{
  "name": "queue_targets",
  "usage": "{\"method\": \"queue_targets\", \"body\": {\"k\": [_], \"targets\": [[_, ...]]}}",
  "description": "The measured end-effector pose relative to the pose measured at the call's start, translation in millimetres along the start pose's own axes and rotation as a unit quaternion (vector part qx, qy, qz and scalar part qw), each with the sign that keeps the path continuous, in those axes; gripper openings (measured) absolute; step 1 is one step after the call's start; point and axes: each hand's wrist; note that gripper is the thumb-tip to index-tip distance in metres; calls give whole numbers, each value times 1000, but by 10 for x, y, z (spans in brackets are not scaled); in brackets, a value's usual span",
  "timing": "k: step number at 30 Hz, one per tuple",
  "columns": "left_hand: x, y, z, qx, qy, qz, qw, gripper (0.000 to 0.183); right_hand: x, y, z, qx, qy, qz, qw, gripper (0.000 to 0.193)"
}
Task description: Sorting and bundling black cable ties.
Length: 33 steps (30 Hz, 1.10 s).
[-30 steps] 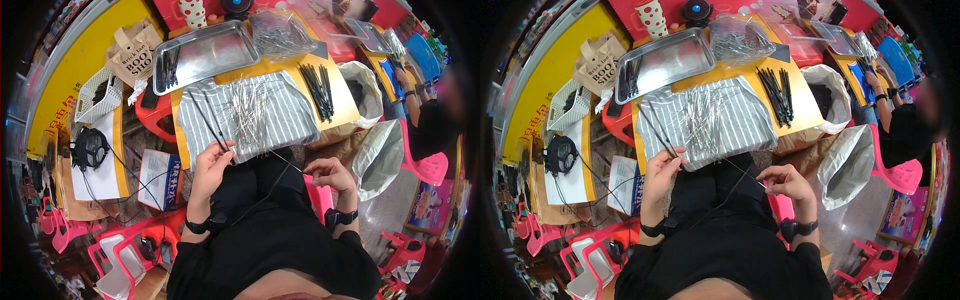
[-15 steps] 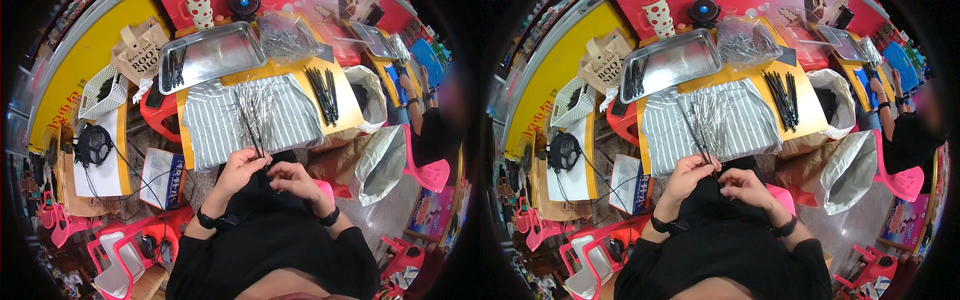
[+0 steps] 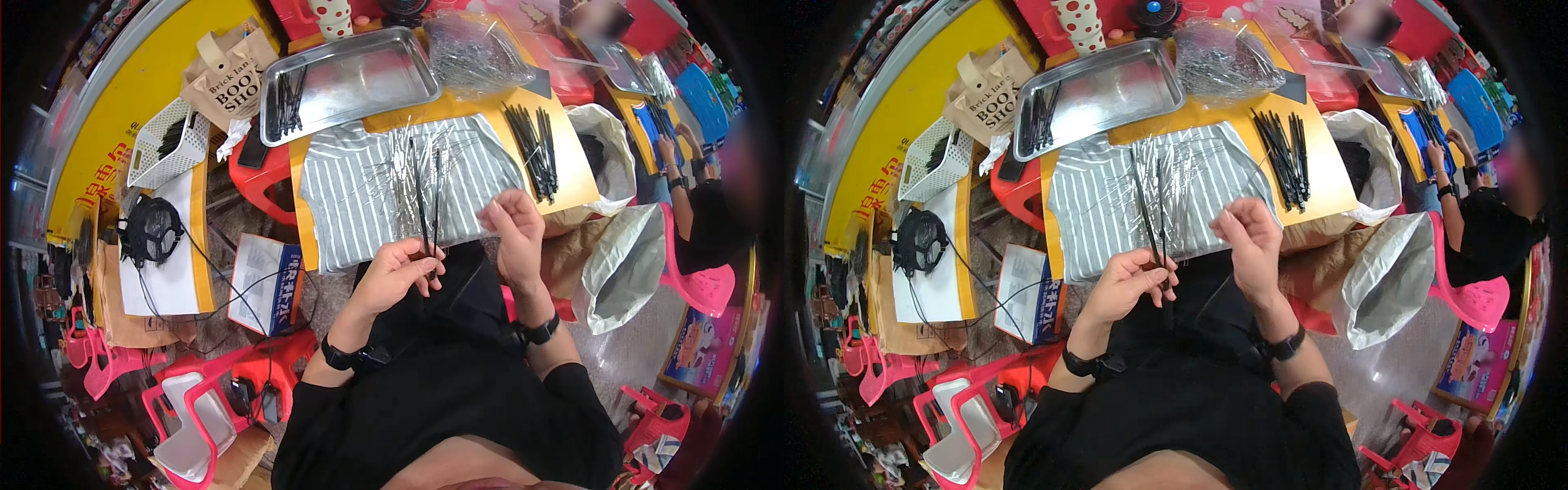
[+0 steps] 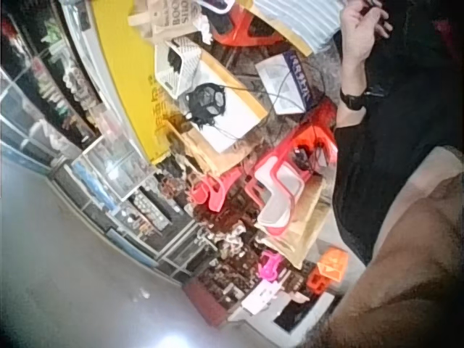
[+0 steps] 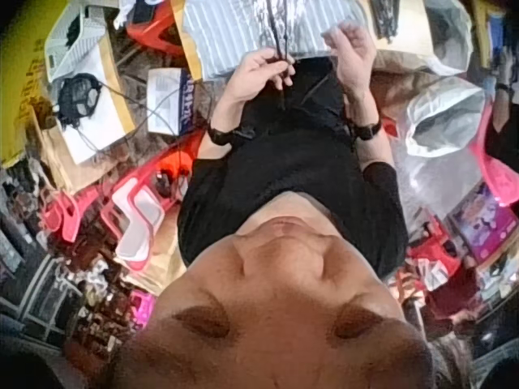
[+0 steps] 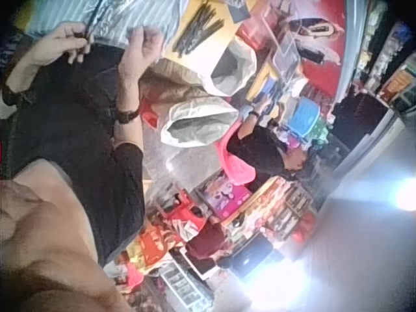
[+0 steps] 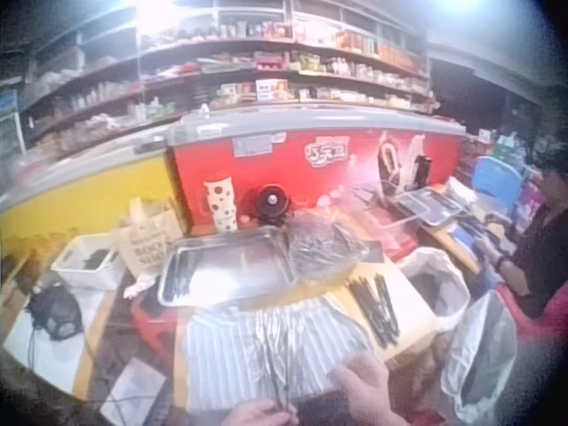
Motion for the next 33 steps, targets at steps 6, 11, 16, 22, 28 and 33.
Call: {"method": "queue_targets", "body": {"k": [6,11,16,22,28,33], "targets": [[-16,-5,1,1,-39,26,999,17,-81,-152,-195,3,-77,28,997,7],[44,23,105,-25,-44,-5,999,25,-127,-70,-249,13,-155,-17,988,9],[41,20,112,-21,-31,-19,999,34,-241,54,-253,59,-175,-66,981,9],[51,42,119,-19,-29,-24,999,38,-268,96,-286,53,-194,-109,973,8],[10,32,74,-23,-35,-35,999,44,-275,128,-300,52,-184,-113,975,8],[22,41,67,-17,-38,-40,998,46,-289,135,-299,43,-204,-122,970,8]]}}
Point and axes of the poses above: each hand's wrist, its own y-axis away from the middle knuckle, its own z-axis out of the back of the hand, x = y × z, and after that the axes turned 12 degrees about x, right-handed
